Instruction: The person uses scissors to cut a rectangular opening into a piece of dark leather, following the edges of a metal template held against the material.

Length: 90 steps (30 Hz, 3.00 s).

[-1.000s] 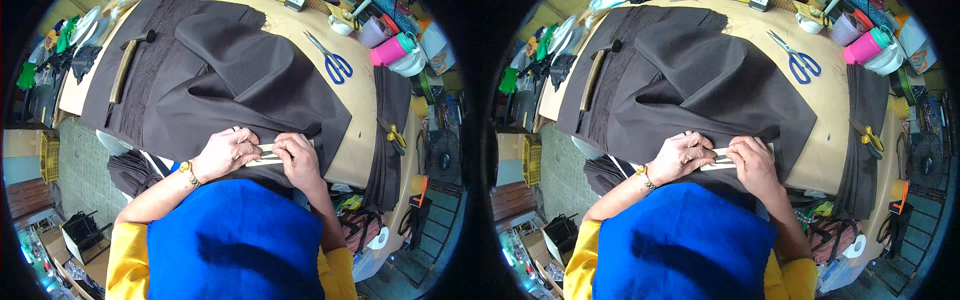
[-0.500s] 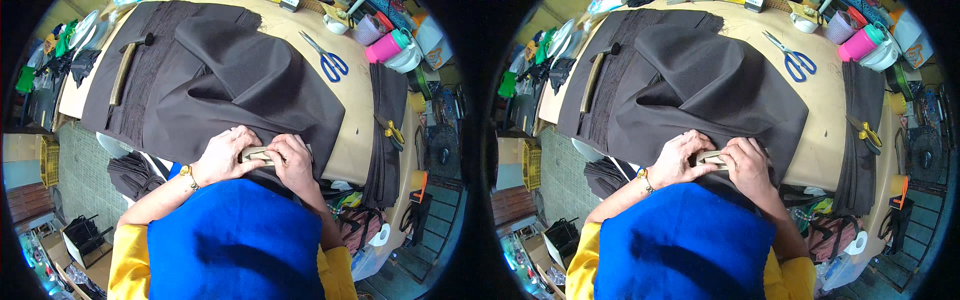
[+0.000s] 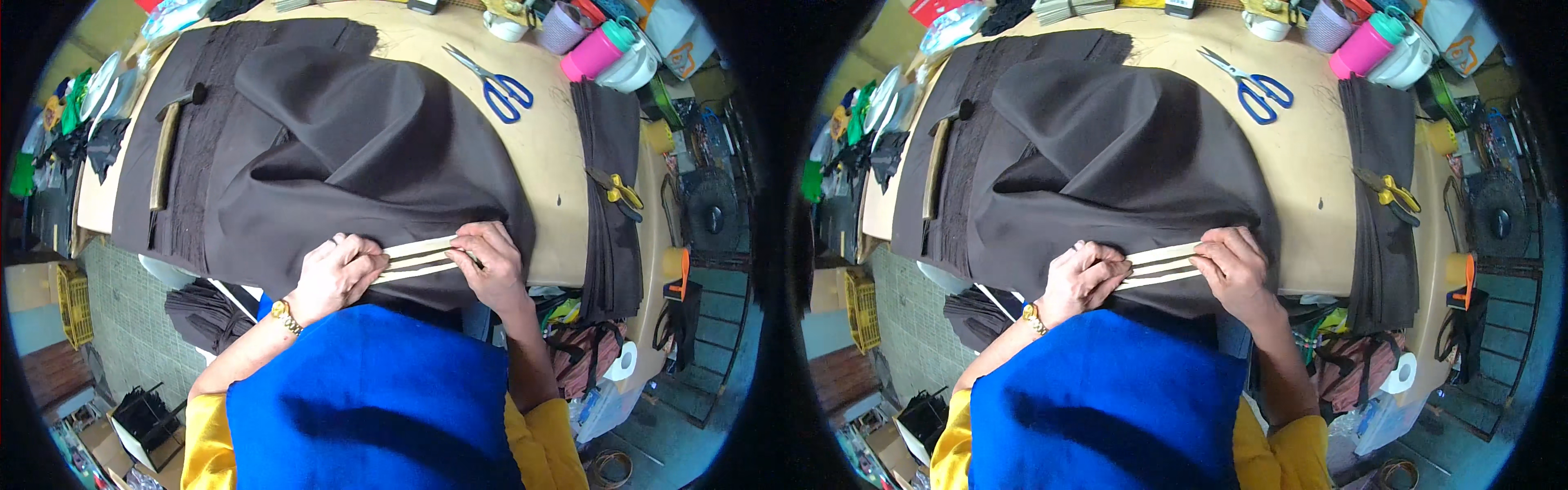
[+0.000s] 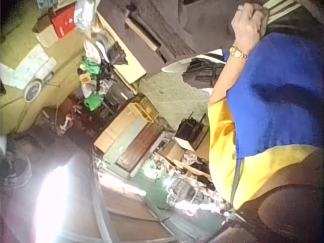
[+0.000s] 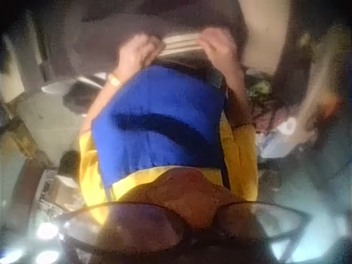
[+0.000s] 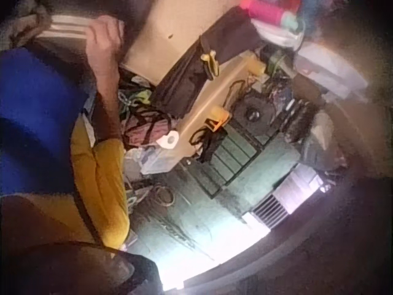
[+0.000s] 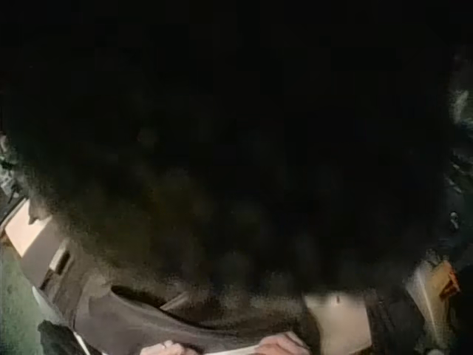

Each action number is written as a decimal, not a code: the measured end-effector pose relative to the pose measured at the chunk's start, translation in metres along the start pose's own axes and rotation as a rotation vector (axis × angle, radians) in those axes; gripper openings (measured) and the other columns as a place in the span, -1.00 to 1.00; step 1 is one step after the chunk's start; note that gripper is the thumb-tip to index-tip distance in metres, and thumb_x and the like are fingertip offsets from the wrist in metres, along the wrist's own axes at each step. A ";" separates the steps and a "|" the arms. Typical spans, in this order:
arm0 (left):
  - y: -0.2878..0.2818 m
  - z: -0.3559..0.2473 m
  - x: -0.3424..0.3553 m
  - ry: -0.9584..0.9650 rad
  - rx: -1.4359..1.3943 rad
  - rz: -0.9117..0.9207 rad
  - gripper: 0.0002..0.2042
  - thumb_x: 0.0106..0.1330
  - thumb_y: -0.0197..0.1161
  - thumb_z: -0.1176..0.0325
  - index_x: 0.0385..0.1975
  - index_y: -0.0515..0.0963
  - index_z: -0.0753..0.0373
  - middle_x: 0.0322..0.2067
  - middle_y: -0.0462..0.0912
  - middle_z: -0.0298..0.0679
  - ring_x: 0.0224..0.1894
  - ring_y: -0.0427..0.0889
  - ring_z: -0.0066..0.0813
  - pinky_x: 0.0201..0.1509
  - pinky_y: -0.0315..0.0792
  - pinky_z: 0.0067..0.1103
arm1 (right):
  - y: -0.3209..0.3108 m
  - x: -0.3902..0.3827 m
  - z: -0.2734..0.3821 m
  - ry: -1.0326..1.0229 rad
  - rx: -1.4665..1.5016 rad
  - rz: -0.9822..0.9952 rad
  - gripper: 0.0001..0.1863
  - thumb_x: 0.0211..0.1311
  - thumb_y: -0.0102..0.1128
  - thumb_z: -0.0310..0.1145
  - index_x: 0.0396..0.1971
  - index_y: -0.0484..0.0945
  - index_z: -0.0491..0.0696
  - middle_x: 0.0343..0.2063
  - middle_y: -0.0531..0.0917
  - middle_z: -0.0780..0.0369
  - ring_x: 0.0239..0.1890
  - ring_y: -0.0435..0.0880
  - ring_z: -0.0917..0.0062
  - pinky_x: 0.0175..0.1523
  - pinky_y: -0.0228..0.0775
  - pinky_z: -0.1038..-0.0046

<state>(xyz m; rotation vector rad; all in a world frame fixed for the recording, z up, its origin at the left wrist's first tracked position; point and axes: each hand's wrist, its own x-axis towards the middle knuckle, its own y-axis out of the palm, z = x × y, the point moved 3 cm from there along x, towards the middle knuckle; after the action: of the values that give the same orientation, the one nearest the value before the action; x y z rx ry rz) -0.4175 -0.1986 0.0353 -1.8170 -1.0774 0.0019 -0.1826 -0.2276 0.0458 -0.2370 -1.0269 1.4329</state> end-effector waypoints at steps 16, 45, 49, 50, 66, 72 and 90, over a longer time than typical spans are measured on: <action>0.008 0.010 0.006 -0.028 -0.084 -0.041 -0.83 -0.06 0.41 0.42 -0.42 0.63 0.12 -0.39 0.60 -0.40 -0.46 0.54 -0.45 -0.39 0.44 -0.56 | 0.019 0.011 0.009 0.002 0.040 -0.023 -0.84 -0.13 0.41 -0.52 -0.49 0.60 -0.11 -0.39 0.59 0.23 -0.35 0.54 0.40 -0.22 0.35 0.39; 0.002 0.004 0.011 -0.199 -0.207 0.041 -0.90 -0.01 0.39 0.50 -0.51 0.60 0.20 -0.44 0.57 -0.28 -0.40 0.51 -0.36 -0.29 0.36 -0.52 | 0.016 0.024 -0.006 0.296 -0.008 0.034 -0.54 -0.32 0.55 -0.36 -0.52 0.34 -0.08 -0.48 0.37 0.20 -0.37 0.36 0.31 -0.23 0.22 0.33; 0.004 0.004 0.010 -0.216 -0.218 0.007 -0.90 -0.02 0.38 0.51 -0.52 0.59 0.21 -0.46 0.54 -0.29 -0.42 0.50 -0.36 -0.31 0.36 -0.52 | 0.023 0.016 -0.023 0.340 0.027 0.038 -0.55 -0.28 0.53 -0.36 -0.54 0.33 -0.08 -0.48 0.37 0.21 -0.38 0.36 0.33 -0.22 0.21 0.34; 0.003 0.003 0.011 -0.222 -0.216 0.004 -0.91 -0.02 0.38 0.51 -0.53 0.59 0.21 -0.46 0.54 -0.28 -0.42 0.50 -0.36 -0.31 0.36 -0.52 | 0.023 0.014 -0.026 0.343 0.040 0.035 -0.56 -0.27 0.53 -0.36 -0.55 0.33 -0.08 -0.48 0.37 0.21 -0.38 0.36 0.33 -0.22 0.21 0.34; 0.004 0.001 0.012 -0.299 -0.207 -0.009 -0.92 -0.01 0.38 0.52 -0.56 0.60 0.26 -0.48 0.57 -0.23 -0.39 0.53 -0.33 -0.30 0.40 -0.50 | -0.005 0.032 0.018 0.250 -0.067 0.086 -0.73 -0.10 0.37 -0.51 -0.41 0.45 -0.09 -0.40 0.46 0.16 -0.24 0.45 0.23 -0.09 0.30 0.27; 0.003 -0.002 0.014 -0.285 -0.225 -0.028 -0.91 -0.02 0.39 0.52 -0.57 0.59 0.26 -0.49 0.57 -0.23 -0.41 0.53 -0.32 -0.33 0.39 -0.51 | 0.032 0.026 0.022 0.198 0.194 0.125 -0.75 -0.18 0.40 -0.50 -0.52 0.46 -0.13 -0.51 0.49 0.17 -0.33 0.50 0.26 -0.18 0.34 0.30; 0.007 0.003 0.011 -0.311 -0.206 -0.024 -0.89 -0.04 0.40 0.52 -0.57 0.57 0.23 -0.47 0.57 -0.22 -0.38 0.55 -0.30 -0.27 0.41 -0.48 | 0.050 0.038 0.021 0.428 0.400 0.304 -0.87 -0.07 0.15 -0.65 -0.47 0.44 -0.18 -0.61 0.52 0.13 -0.51 0.54 0.28 -0.33 0.37 0.31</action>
<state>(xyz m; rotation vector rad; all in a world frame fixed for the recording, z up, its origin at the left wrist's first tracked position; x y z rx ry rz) -0.4078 -0.1900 0.0331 -2.0340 -1.3577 0.1700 -0.2392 -0.1927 0.0397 -0.3981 -0.3533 1.7318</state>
